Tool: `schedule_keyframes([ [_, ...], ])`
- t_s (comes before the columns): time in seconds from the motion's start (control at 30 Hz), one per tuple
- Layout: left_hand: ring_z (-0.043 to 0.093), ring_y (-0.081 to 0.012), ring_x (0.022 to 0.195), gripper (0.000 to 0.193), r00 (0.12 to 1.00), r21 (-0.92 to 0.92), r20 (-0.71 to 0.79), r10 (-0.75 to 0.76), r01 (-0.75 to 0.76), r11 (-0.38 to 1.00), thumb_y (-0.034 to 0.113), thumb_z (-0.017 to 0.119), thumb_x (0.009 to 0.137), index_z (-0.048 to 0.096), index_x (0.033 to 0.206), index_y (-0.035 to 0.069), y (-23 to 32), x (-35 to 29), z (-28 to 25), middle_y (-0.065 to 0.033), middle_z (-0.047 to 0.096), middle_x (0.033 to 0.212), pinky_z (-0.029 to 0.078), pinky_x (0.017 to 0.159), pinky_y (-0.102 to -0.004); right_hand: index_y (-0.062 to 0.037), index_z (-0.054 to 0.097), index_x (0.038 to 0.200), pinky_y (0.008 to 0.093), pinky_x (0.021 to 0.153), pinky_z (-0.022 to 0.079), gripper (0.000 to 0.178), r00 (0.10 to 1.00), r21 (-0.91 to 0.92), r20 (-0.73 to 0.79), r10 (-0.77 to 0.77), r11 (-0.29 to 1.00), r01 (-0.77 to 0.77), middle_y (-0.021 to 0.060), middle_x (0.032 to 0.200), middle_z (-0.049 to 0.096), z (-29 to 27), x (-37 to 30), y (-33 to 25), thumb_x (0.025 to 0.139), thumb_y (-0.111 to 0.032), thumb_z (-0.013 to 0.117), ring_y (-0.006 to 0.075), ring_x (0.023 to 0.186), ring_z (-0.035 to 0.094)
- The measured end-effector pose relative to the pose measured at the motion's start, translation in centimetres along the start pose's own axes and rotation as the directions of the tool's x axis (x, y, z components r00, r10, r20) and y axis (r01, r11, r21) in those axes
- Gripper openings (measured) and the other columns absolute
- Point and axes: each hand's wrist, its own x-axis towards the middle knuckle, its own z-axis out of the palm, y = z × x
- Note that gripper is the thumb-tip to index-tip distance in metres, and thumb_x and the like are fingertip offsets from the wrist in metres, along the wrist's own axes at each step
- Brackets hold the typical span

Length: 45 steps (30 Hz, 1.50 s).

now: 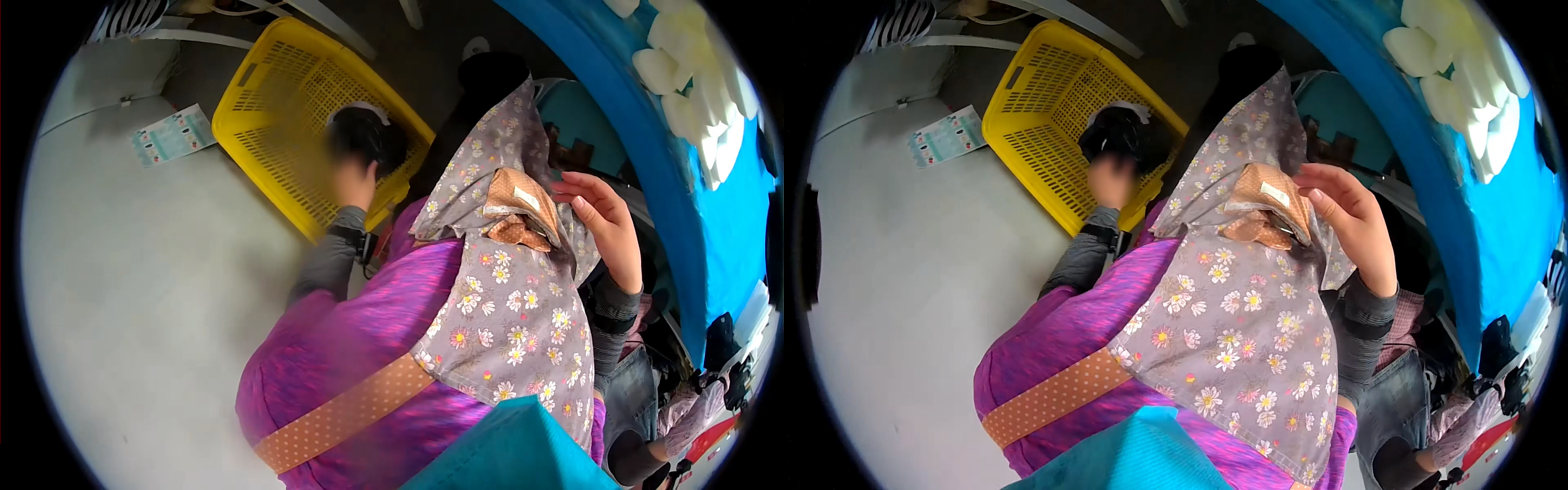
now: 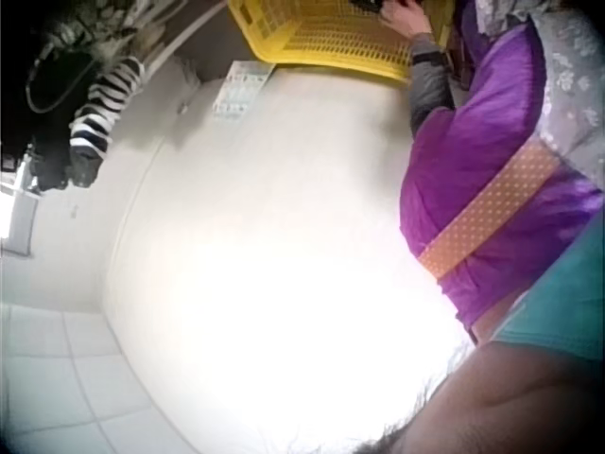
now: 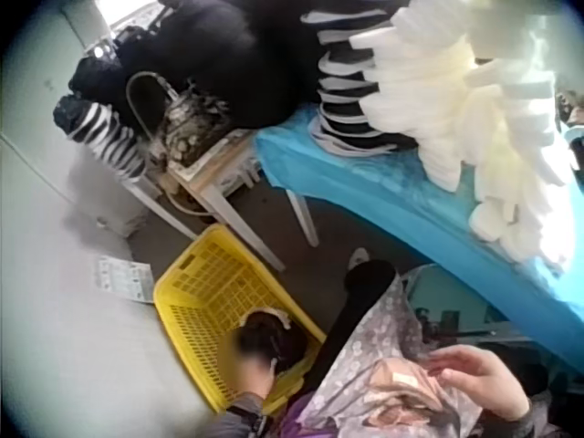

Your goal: Manually inserting foam padding and liners into shoe uppers at a factory workstation.

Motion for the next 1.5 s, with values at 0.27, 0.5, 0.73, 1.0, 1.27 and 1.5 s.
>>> schedule_keyframes([
  [0.27, 0.057, -0.0390, 0.104, 0.037, 0.962, -0.037, 0.133, -0.237, 0.244, 0.969, 0.039, 0.070, 0.090, 0.067, 0.096, 0.002, 1.4, -0.5, 3.9, -0.0160, 0.066, 0.103, 0.044, 0.094, -0.0490, 0.0017, 0.059, 0.131, 0.0330, 0.103, 0.047, 0.033, 0.998, 0.000, -0.047, 0.031, 1.000, -0.031, 0.0123, 0.122, 0.069, 0.2, -0.3, 1.1, 0.101, -0.012, 0.061, 0.0194, 0.115, 0.064],
  [0.5, 0.059, -0.0514, 0.087, 0.041, 0.975, -0.197, 0.055, -0.216, 0.222, 0.955, 0.036, 0.064, 0.096, 0.063, 0.097, -0.005, -1.9, 0.0, 6.9, -0.0298, 0.064, 0.086, 0.047, 0.077, -0.0532, 0.0017, 0.059, 0.131, 0.0328, 0.104, 0.048, 0.032, 0.999, 0.020, -0.039, 0.012, 1.000, -0.011, 0.0127, 0.122, 0.069, -0.1, -0.1, 1.7, 0.102, -0.011, 0.061, 0.0194, 0.116, 0.064],
  [0.73, 0.063, -0.0443, 0.086, 0.033, 0.966, -0.389, 0.140, -0.220, 0.257, 0.885, 0.031, 0.065, 0.096, 0.064, 0.096, -0.003, -0.6, 1.2, 4.8, -0.0255, 0.066, 0.087, 0.048, 0.078, -0.0478, 0.0017, 0.060, 0.130, 0.0318, 0.103, 0.048, 0.032, 0.998, 0.048, -0.063, 0.021, 0.999, -0.018, 0.0124, 0.121, 0.069, -0.3, -0.2, 2.9, 0.101, -0.012, 0.062, 0.0190, 0.116, 0.064],
  [1.0, 0.061, -0.0415, 0.107, 0.047, 0.639, -0.173, -0.358, -0.681, 0.671, 0.721, 0.027, 0.077, 0.081, 0.061, 0.116, 0.001, -3.8, 3.0, 7.4, -0.0199, 0.063, 0.115, 0.049, 0.094, -0.0483, 0.0022, 0.061, 0.129, 0.0308, 0.103, 0.048, 0.032, 0.987, 0.093, -0.145, 0.067, 0.994, -0.054, 0.0118, 0.120, 0.070, -0.2, -1.1, 4.1, 0.101, -0.013, 0.062, 0.0183, 0.115, 0.065],
  [1.27, 0.050, -0.0424, 0.125, 0.061, 0.611, 0.427, 0.771, -0.180, -0.285, 0.858, 0.031, 0.075, 0.088, 0.053, 0.139, 0.007, -9.5, 8.1, 5.9, -0.0192, 0.046, 0.148, 0.051, 0.094, -0.0527, 0.0023, 0.061, 0.128, 0.0298, 0.101, 0.048, 0.031, 0.985, 0.067, -0.156, 0.078, 0.995, -0.068, 0.0108, 0.119, 0.070, 0.2, -0.9, 4.2, 0.102, -0.014, 0.062, 0.0173, 0.116, 0.064],
  [1.5, 0.055, -0.0413, 0.119, 0.049, 0.558, -0.485, 0.563, -0.610, 0.820, 0.302, 0.026, 0.069, 0.094, 0.055, 0.136, 0.005, -6.5, 8.4, 6.3, -0.0211, 0.055, 0.138, 0.052, 0.091, -0.0533, 0.0020, 0.061, 0.127, 0.0296, 0.101, 0.048, 0.030, 0.987, 0.047, -0.107, 0.122, 0.992, -0.117, 0.0101, 0.118, 0.070, 1.2, 0.0, 3.4, 0.102, -0.014, 0.062, 0.0168, 0.115, 0.064],
])
